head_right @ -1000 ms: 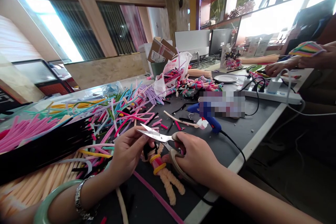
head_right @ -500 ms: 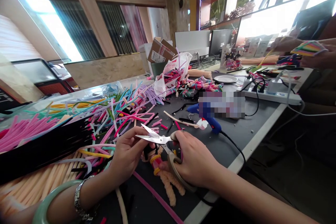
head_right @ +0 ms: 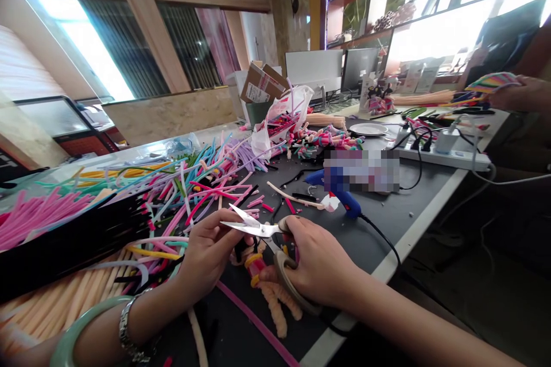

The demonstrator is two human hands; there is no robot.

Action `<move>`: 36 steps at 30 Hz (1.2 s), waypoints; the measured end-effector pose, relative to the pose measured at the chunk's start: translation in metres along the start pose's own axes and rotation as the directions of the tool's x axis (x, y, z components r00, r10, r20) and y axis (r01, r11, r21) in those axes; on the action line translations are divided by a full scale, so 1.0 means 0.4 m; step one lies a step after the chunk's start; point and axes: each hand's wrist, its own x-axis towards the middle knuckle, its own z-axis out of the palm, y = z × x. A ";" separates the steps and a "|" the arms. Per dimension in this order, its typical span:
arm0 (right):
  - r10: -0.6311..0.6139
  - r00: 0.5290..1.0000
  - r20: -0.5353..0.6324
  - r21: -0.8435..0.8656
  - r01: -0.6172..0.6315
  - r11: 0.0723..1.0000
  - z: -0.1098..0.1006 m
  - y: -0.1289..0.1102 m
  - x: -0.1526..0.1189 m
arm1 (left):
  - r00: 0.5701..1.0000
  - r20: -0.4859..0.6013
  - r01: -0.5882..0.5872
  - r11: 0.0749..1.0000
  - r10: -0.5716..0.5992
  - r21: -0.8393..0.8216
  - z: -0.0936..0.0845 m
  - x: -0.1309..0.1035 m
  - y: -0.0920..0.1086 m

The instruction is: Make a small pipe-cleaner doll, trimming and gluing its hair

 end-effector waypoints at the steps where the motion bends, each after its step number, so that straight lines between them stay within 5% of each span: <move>1: -0.005 1.000 -0.005 -0.001 0.005 1.000 0.000 0.001 0.000 | 1.000 0.000 0.006 1.000 -0.006 0.002 0.001 0.000 0.001; 14: 0.124 0.992 -0.027 0.059 -0.123 0.991 -0.004 0.000 0.007 | 1.000 -0.007 -0.013 0.999 0.012 -0.046 -0.009 0.006 -0.013; 28: 0.139 0.982 -0.131 0.090 -0.128 0.988 0.004 0.013 0.003 | 0.998 -0.017 0.054 0.994 -0.056 -0.091 -0.006 0.003 -0.013; 36: 0.152 0.982 -0.110 0.148 -0.135 0.980 -0.010 0.000 0.009 | 1.000 0.014 -0.004 0.993 0.006 -0.114 -0.009 0.000 -0.007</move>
